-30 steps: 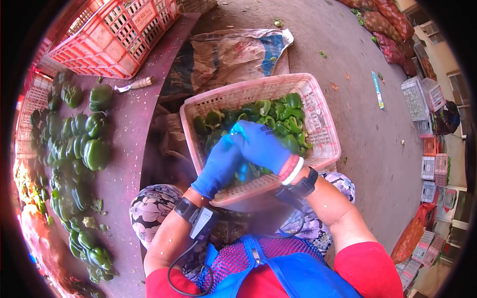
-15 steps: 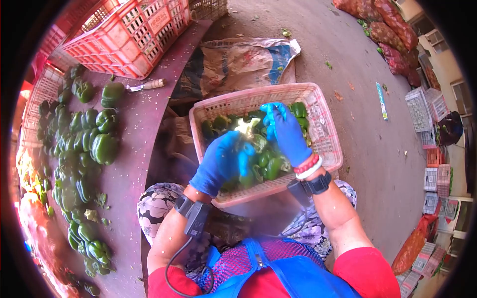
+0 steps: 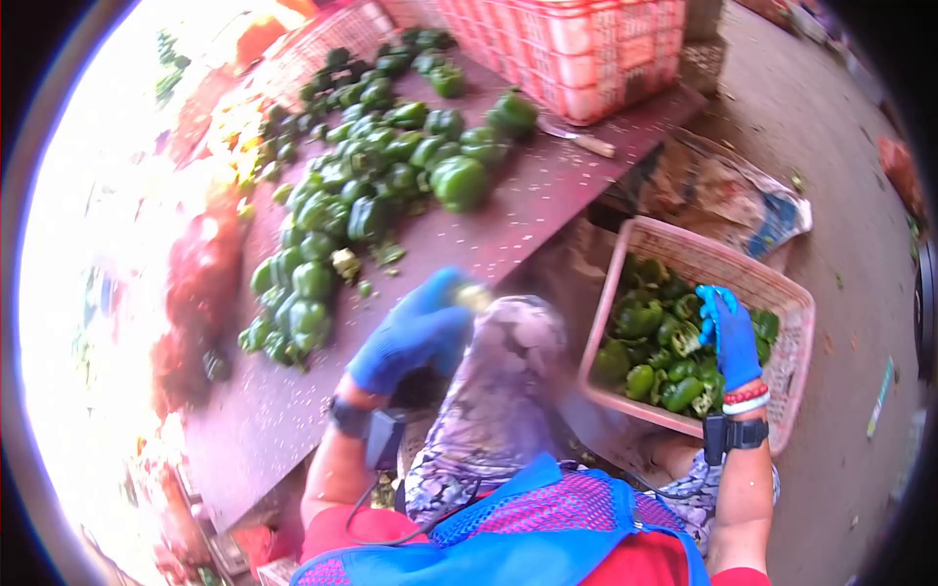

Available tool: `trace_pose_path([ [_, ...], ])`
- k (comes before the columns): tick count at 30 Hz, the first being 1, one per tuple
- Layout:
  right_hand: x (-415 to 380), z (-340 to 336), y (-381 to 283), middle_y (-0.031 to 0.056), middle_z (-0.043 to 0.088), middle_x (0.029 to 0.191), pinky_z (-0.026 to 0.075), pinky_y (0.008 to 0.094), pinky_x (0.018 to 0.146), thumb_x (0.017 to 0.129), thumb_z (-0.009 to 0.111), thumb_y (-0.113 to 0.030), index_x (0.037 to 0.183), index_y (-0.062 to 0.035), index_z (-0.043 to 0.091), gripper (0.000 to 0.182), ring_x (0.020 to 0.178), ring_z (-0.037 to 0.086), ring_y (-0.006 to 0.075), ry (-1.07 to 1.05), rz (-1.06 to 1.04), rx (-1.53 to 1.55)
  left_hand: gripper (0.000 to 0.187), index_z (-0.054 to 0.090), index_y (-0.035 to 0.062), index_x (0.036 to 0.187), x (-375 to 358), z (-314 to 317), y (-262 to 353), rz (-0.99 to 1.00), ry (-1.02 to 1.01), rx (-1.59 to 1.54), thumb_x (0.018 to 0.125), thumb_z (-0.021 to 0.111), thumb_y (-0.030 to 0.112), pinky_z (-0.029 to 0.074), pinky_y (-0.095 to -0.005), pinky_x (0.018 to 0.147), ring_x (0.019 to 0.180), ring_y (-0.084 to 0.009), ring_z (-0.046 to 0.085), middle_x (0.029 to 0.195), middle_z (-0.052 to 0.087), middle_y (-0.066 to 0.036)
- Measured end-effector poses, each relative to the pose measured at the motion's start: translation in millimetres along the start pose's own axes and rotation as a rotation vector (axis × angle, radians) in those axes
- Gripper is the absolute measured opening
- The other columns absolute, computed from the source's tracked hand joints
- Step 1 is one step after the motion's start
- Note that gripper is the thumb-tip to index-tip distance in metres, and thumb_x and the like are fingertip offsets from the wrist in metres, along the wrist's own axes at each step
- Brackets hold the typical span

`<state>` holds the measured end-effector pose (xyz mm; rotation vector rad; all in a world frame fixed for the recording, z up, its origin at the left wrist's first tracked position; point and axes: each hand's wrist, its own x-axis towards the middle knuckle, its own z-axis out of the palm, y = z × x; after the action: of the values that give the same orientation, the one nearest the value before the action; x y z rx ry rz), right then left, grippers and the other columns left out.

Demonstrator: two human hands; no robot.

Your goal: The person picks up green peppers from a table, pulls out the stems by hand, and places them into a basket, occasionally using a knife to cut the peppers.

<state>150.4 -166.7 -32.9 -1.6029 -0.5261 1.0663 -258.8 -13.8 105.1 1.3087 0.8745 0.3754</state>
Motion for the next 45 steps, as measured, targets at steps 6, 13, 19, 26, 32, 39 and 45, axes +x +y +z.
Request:
trace_pose_path([
  [6, -2, 18, 11, -0.0046, 0.054, 0.077, 0.046, 0.0225, 0.051, 0.099, 0.063, -0.037, 0.110, -0.0119, 0.068, 0.028, 0.057, 0.051, 0.0037, -0.099, 0.137, -0.085, 0.037, 0.069, 0.0104, 0.114, -135, -120, -92, -0.481, 0.261, 1.213, 0.088, 0.066, 0.037, 0.056, -0.0431, 0.077, 0.085, -0.0313, 0.070, 0.095, 0.071, -0.018],
  [13, -7, 24, 19, -0.0038, 0.055, 0.075, 0.045, 0.0240, 0.053, 0.102, 0.059, -0.027, 0.109, -0.0092, 0.067, 0.021, 0.058, 0.049, 0.0052, -0.132, 0.099, -0.275, 0.056, 0.054, 0.0048, 0.132, 36, -218, -134, 0.051, 1.143, 1.265, 0.089, 0.067, 0.038, 0.051, -0.0531, 0.089, 0.101, -0.0467, 0.064, 0.110, 0.065, -0.031],
  [19, -12, 34, -2, -0.0033, 0.058, 0.080, 0.043, 0.0240, 0.055, 0.103, 0.058, -0.027, 0.111, -0.0066, 0.067, 0.024, 0.061, 0.048, 0.0051, -0.125, 0.040, -0.357, 0.044, 0.056, 0.0062, 0.123, 64, -241, -119, -0.270, 1.116, 1.241, 0.085, 0.066, 0.027, 0.055, -0.0484, 0.080, 0.092, -0.0399, 0.069, 0.102, 0.067, -0.024],
  [26, -32, 70, -27, -0.0019, 0.059, 0.086, 0.047, 0.0246, 0.063, 0.100, 0.062, -0.021, 0.122, -0.0064, 0.066, 0.027, 0.070, 0.052, 0.0068, -0.197, -0.267, -0.259, 0.025, 0.063, 0.0089, 0.117, 27, -115, -45, 0.108, 0.382, -0.640, 0.097, 0.062, 0.024, 0.052, -0.0325, 0.059, 0.072, -0.0248, 0.066, 0.104, 0.069, -0.016],
  [32, -53, 90, -46, 0.0063, 0.054, 0.095, 0.048, 0.0293, 0.062, 0.087, 0.080, -0.038, 0.138, -0.0097, 0.055, 0.063, 0.066, 0.054, 0.0140, -0.217, -0.861, -0.389, 0.033, 0.059, 0.0037, 0.125, 85, 59, -32, -0.023, -0.135, -0.578, 0.099, 0.058, 0.025, 0.052, -0.0300, 0.060, 0.073, -0.0242, 0.065, 0.108, 0.068, -0.021],
  [39, -47, 64, -32, 0.0198, 0.061, 0.113, 0.052, 0.0439, 0.085, 0.089, 0.074, -0.037, 0.130, -0.0045, 0.053, 0.056, 0.100, 0.064, 0.0397, -0.026, -0.787, -0.450, 0.028, 0.056, 0.0046, 0.123, 133, 165, -70, 0.195, -0.129, -0.011, 0.104, 0.055, 0.025, 0.056, -0.0286, 0.069, 0.086, -0.0161, 0.067, 0.102, 0.062, -0.009],
  [45, -36, 73, 4, 0.0218, 0.067, 0.108, 0.053, 0.0434, 0.085, 0.098, 0.065, -0.026, 0.127, -0.0032, 0.056, 0.038, 0.100, 0.066, 0.0397, 0.032, -0.677, -0.211, 0.028, 0.054, 0.0059, 0.104, 145, 196, -86, 0.460, 0.175, 0.312, 0.108, 0.048, 0.033, 0.052, -0.0302, 0.057, 0.067, -0.0151, 0.061, 0.079, 0.051, -0.008],
])
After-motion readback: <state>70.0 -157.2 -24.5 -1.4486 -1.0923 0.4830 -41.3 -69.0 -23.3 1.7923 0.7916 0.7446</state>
